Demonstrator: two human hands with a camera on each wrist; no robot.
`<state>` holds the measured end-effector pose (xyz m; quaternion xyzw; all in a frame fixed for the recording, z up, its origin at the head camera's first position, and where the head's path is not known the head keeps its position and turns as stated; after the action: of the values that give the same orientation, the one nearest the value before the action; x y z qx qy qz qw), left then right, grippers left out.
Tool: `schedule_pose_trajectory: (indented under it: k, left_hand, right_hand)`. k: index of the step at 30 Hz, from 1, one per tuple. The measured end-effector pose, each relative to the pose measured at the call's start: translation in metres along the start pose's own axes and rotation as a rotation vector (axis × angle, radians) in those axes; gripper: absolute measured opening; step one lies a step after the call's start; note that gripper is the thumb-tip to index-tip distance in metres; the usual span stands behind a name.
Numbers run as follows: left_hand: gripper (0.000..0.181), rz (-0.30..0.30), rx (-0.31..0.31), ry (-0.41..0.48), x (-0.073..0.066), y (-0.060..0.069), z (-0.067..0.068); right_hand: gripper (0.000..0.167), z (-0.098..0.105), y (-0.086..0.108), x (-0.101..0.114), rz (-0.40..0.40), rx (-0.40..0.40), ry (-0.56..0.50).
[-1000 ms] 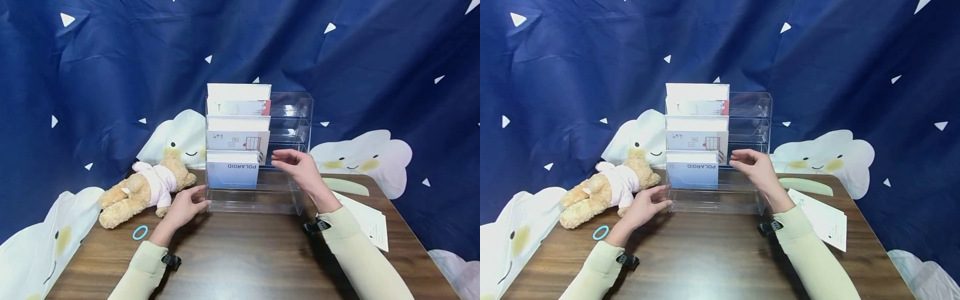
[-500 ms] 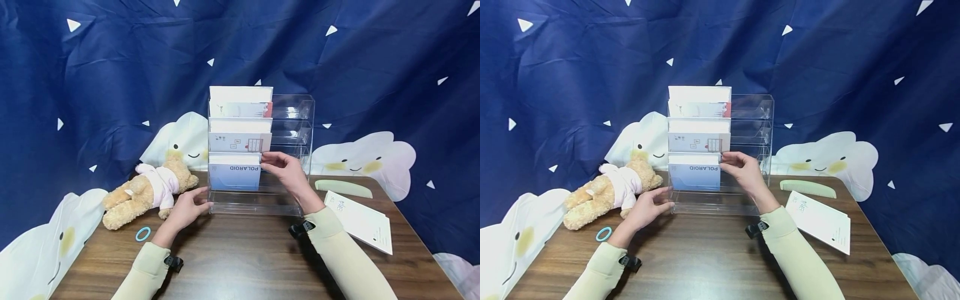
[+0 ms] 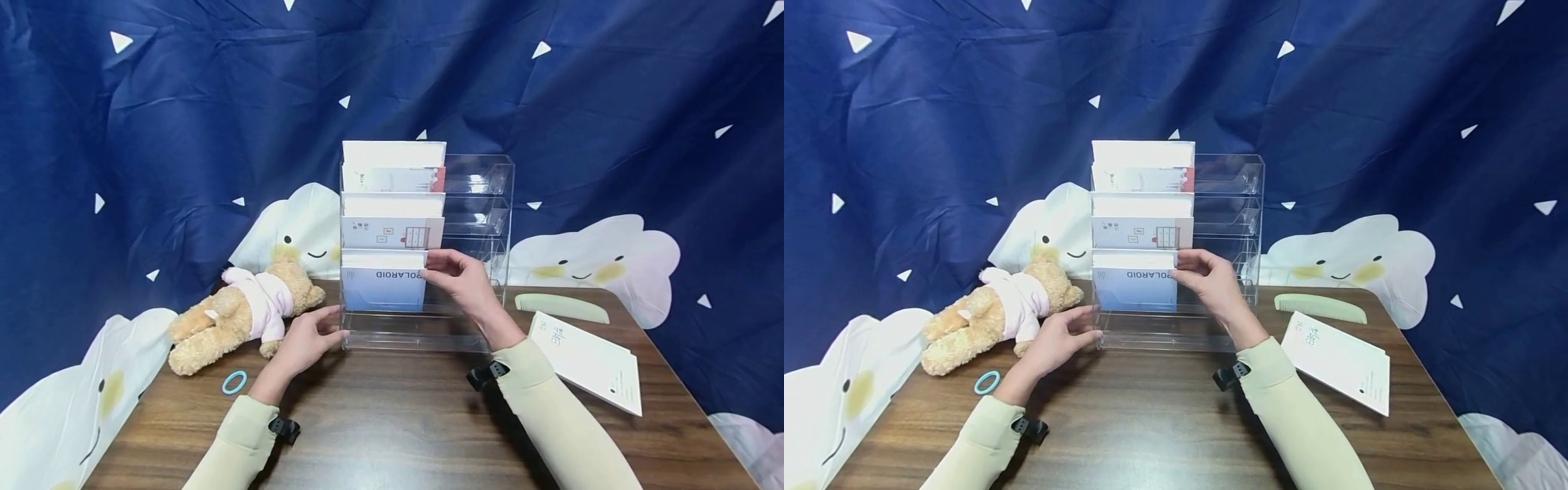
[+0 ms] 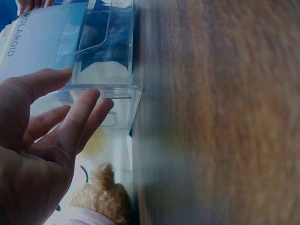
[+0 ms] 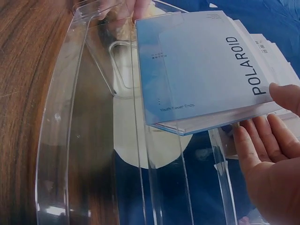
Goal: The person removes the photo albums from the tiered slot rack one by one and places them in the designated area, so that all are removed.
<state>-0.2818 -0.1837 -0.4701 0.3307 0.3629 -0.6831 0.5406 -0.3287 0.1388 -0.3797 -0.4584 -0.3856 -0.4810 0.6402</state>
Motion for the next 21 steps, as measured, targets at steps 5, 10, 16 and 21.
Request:
schedule_pose_trajectory:
  k: [5, 10, 16, 21]
  left_hand:
    - [0.061, 0.003, -0.002, 0.008, 0.0003, 0.0001, 0.0002]
    - [0.061, 0.009, -0.002, 0.003, 0.0008, 0.0002, 0.0003]
    - [0.061, 0.004, -0.002, -0.004, 0.0020, -0.0002, 0.0006]
    - [0.061, 0.003, 0.001, -0.009, 0.0044, -0.0015, -0.0008]
  right_hand:
    - [0.042, -0.0016, -0.0008, -0.0008, -0.008, -0.010, 0.011]
    - [0.038, -0.0017, -0.0019, -0.0021, -0.018, -0.016, 0.046]
    - [0.034, -0.0030, -0.0026, -0.0035, -0.020, -0.018, 0.071]
    - [0.031, -0.0041, -0.0021, -0.0041, 0.006, -0.031, 0.106]
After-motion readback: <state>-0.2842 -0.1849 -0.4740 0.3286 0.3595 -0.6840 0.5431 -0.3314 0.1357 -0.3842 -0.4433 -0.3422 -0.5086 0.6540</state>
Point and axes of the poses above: each hand's wrist, its own y-axis away from the middle knuckle, its own z-axis out of the back of the hand, x = y × z, the point moved 4 cm from there along -y, towards the middle knuckle, and after that the axes turned 6 degrees about y, right-handed, at the moved point
